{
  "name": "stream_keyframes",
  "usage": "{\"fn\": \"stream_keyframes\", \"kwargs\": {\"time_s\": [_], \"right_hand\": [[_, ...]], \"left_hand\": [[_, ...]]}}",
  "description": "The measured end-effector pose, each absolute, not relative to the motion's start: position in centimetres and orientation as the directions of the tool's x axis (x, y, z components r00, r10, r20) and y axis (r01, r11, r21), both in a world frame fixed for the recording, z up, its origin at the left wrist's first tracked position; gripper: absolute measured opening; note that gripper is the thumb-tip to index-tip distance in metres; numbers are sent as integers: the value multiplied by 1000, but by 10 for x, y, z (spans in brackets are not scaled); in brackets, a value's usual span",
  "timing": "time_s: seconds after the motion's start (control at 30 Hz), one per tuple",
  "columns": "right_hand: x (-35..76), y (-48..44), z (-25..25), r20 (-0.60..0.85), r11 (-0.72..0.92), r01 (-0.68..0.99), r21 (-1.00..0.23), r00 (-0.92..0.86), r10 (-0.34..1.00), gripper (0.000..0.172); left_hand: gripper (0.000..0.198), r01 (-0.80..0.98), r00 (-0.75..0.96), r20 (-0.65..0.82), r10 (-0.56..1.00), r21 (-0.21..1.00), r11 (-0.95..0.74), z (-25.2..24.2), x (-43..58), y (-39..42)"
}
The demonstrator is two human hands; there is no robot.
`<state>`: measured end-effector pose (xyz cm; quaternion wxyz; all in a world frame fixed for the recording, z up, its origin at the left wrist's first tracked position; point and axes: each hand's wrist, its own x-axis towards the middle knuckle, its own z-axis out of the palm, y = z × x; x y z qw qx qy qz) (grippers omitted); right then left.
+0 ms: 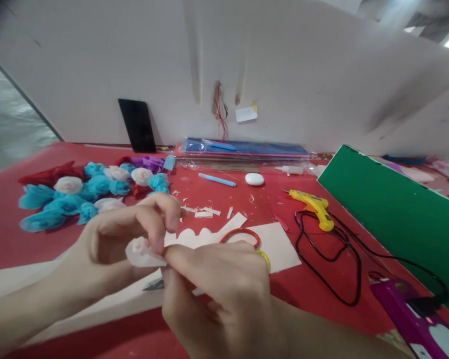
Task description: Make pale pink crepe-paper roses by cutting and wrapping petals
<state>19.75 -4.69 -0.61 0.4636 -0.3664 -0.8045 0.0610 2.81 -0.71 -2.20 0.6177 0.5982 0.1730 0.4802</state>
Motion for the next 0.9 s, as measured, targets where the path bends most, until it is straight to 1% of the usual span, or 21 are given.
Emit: {"fn": "stream_keyframes", "kwargs": {"time_s": [0.1,0.17,0.3,0.43,0.5,0.57,0.67,0.8,0.9], "right_hand": [[194,-48,-7,639,694,468,-547,-302,707,29],[193,-49,-6,600,674,448,-587,-318,734,32],[192,-50,-5,555,650,445,-616,-341,759,32],[194,-50,-5,500,623,479,-619,-371,782,33],[197,-49,-4,476,619,498,-606,-397,785,32],[199,-48,-2,488,641,505,-578,-416,767,31],[203,-47,1,533,688,508,-519,-437,725,27],[203,-46,3,554,705,566,-427,-452,699,26],[204,-46,1,555,709,617,-340,-477,681,28]], "left_hand": [[20,-331,500,395,771,909,-252,-24,24,-5],[23,-296,510,418,751,906,-303,-24,23,-4],[21,-216,520,464,717,884,-415,-20,19,-3],[18,-67,571,502,649,817,-573,-15,11,0],[12,4,585,504,635,781,-624,-14,9,2],[6,71,594,496,634,752,-655,-13,7,4],[9,146,603,502,620,695,-704,-10,7,5],[9,152,610,522,596,661,-735,-6,6,5],[12,98,626,546,557,653,-751,-3,6,6]]}}
